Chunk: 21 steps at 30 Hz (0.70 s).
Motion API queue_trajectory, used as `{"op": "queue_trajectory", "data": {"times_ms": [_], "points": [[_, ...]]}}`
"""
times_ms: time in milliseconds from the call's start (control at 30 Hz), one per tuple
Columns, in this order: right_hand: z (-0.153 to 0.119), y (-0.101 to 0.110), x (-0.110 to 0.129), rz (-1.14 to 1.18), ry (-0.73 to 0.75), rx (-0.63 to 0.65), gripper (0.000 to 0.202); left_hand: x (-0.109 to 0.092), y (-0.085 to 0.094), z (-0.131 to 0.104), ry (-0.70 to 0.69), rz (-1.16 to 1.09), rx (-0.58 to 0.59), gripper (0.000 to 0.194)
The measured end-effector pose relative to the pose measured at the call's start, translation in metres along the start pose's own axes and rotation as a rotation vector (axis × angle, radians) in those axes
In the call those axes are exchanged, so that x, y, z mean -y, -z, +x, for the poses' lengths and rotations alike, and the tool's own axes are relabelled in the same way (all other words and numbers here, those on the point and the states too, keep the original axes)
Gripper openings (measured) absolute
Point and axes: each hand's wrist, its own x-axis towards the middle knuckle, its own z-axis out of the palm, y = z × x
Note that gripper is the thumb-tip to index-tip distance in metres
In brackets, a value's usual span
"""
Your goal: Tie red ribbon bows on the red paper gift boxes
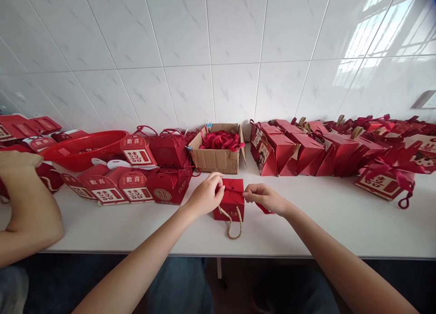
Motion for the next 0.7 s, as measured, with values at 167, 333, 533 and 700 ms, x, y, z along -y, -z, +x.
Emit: {"op": "queue_trajectory", "data": {"times_ms": [167,333,533,700], "points": [[-0.001,0.001,-0.010,0.043,-0.013,-0.003,0.041,-0.003,-0.001,0.000,0.020,-0.012,-0.017,0.016],[-0.001,0.003,-0.014,0.130,-0.034,0.040,0.039,-0.006,-0.004,-0.002,0.037,-0.031,-0.037,0.016],[0.002,0.011,-0.011,0.168,-0.057,0.075,0.041,-0.011,-0.013,-0.005,0.058,-0.022,-0.074,0.015],[0.002,0.021,0.001,0.174,-0.089,0.133,0.038,-0.018,-0.020,-0.004,0.104,0.012,-0.107,0.016]]}}
